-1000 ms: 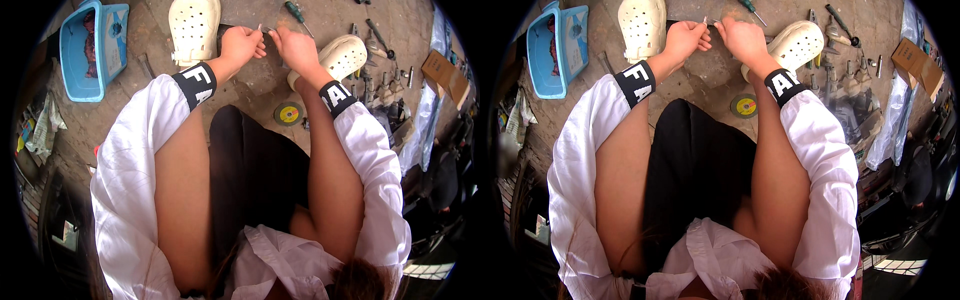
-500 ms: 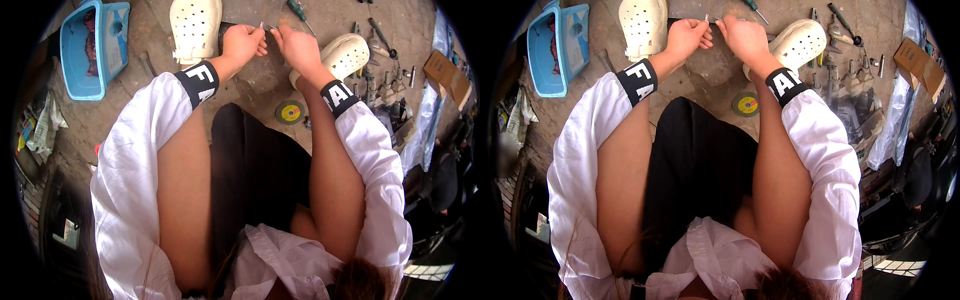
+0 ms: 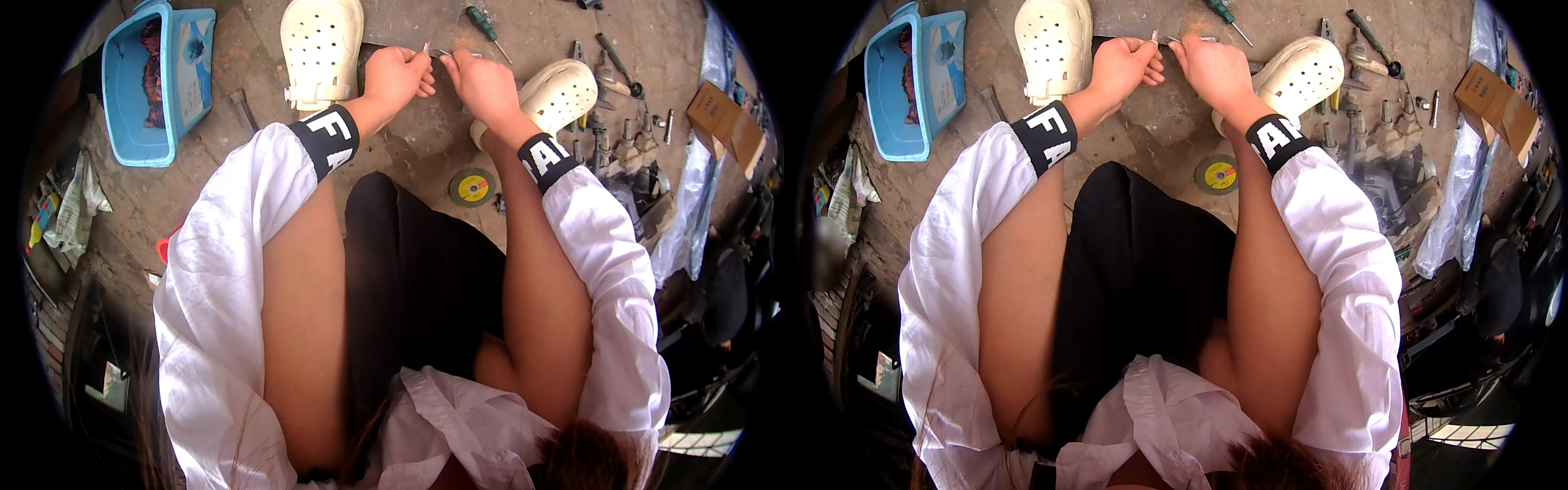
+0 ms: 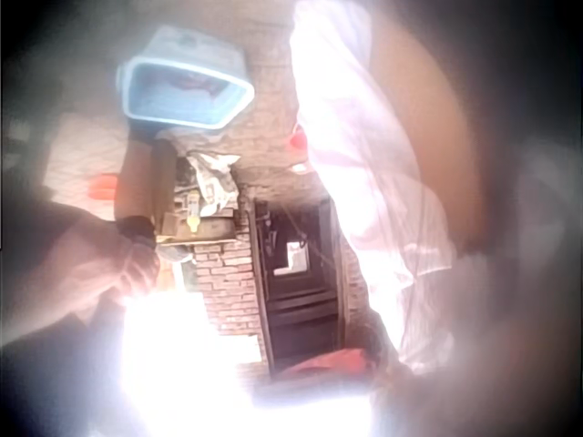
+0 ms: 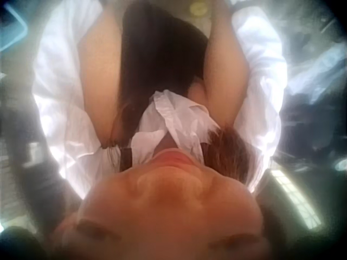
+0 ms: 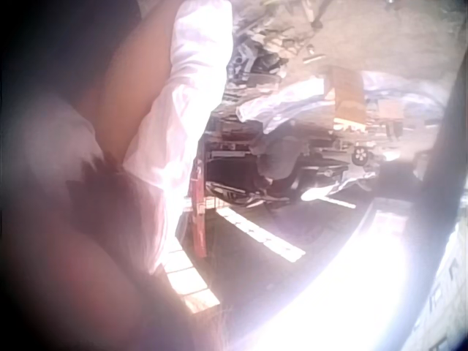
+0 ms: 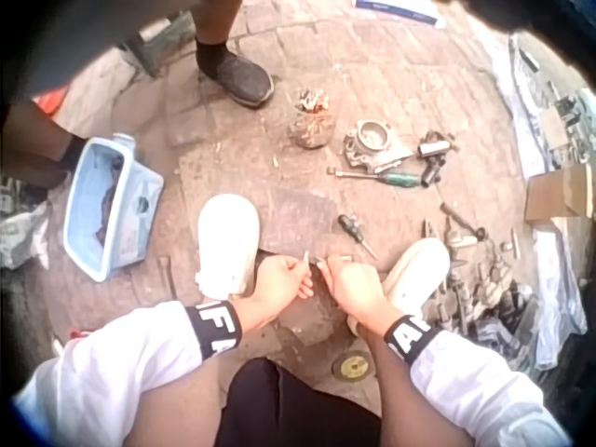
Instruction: The person sits on the ground and uses a hammer, screwdriver, and pliers to shape and adjust small metal pieces. They repeatedly strike, pry, and bend the parts while seated.
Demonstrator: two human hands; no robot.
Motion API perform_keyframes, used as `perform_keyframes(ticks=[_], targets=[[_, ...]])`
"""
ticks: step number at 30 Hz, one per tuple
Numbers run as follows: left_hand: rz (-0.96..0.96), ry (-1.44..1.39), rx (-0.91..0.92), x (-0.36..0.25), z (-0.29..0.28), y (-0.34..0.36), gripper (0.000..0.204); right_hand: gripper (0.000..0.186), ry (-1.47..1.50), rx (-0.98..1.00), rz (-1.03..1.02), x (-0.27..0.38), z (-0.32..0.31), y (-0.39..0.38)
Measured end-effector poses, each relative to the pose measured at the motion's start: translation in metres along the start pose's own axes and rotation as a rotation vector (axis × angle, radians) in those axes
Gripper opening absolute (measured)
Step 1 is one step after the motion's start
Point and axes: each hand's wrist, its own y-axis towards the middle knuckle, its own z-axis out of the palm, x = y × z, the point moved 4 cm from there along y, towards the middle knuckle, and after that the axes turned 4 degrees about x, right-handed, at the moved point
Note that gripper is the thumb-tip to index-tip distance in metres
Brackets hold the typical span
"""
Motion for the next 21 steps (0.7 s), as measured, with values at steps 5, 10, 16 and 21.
perform_keyframes(ticks=[5, 10, 16, 21], targets=[[0.004, -0.010, 0.013, 0.000, 0.000, 0.000, 0.027, 0.034, -0.016, 0.023, -0.036, -0.001, 0.000, -0.005], [0.010, -0.040, 0.032, 0.005, -0.002, 0.003, 0.028, 0.034, 0.047, -0.020, -0.013, -0.001, 0.002, -0.006], [-0.007, -0.061, 0.076, 0.005, -0.005, 0.005, 0.029, 0.035, 0.100, -0.136, -0.038, -0.002, -0.004, -0.006], [-0.014, -0.066, 0.083, 0.002, -0.005, 0.002, 0.028, 0.035, 0.006, -0.116, -0.059, 0.004, -0.005, 0.003]])
